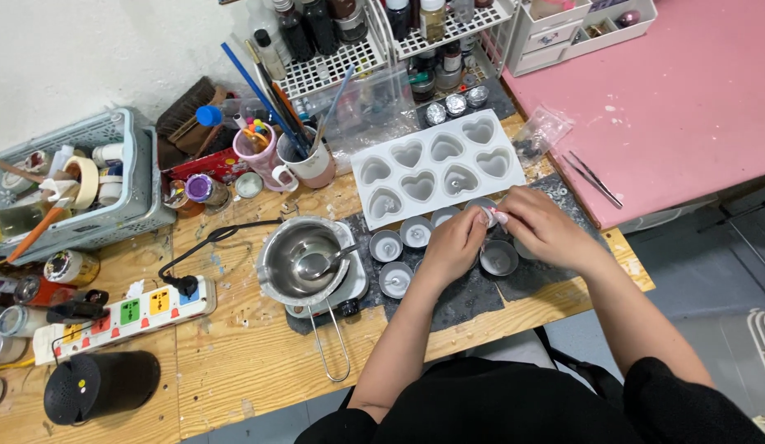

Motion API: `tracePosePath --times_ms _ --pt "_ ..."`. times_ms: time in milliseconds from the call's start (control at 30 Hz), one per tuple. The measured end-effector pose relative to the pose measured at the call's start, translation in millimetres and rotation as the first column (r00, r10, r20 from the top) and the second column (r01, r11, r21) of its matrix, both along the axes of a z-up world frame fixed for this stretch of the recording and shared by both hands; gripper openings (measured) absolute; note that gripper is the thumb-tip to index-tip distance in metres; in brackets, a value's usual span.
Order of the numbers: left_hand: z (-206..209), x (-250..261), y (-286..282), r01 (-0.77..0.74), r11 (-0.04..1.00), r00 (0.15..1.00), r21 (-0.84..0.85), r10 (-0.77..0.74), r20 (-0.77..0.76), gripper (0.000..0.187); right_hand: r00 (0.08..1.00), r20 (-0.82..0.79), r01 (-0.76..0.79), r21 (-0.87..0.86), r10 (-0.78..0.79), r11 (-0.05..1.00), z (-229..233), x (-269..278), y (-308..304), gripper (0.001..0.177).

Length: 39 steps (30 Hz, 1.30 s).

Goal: Placing wick tabs and wicks into candle containers on a workbench.

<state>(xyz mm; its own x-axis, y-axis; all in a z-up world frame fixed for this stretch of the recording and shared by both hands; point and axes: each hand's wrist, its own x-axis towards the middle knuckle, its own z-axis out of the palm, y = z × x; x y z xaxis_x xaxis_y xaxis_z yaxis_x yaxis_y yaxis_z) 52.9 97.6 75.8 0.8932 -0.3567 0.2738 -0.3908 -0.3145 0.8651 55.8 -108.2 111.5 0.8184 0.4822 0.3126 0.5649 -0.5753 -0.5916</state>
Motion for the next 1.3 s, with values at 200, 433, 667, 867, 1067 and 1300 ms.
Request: tracePosePath --times_ms 200,433,667,867,1067,1300 --pt "-6.3 7.4 12.3 -0.050 0.996 0.998 -0.069 0.047 -0.044 0.030 0.987 0.075 -0.133 -0.095 0.140 0.987 21.6 20.5 16.9 0.023" --pt "-23.2 16.5 19.4 -0.146 0.978 0.979 -0.152 0.121 -0.164 0.030 0.991 0.029 -0.123 -0.199 0.131 0.972 19.6 40.1 22.8 0.020" --pt "-24.0 20.6 33.7 -0.404 0.837 0.876 0.369 0.470 -0.107 0.031 0.984 0.159 -0.009 -0.429 0.086 0.903 10.4 69.8 54.2 0.021" --pt "-32.5 15.5 31.7 -0.402 0.807 0.889 0.433 0.458 -0.029 0.037 0.936 0.283 0.005 -0.609 0.211 0.793 -19.8 105.1 90.2 0.020" --pt "-27.7 14.5 31.8 -0.314 0.801 0.908 0.510 0.410 -0.084 0.037 0.916 0.276 0.010 -0.743 0.293 0.669 -44.6 129.6 107.6 0.029" --pt "-29.3 14.0 31.0 -0.274 0.800 0.917 0.533 0.384 -0.105 0.037 0.931 0.208 -0.034 -0.767 0.298 0.641 -60.3 144.3 111.4 0.040"
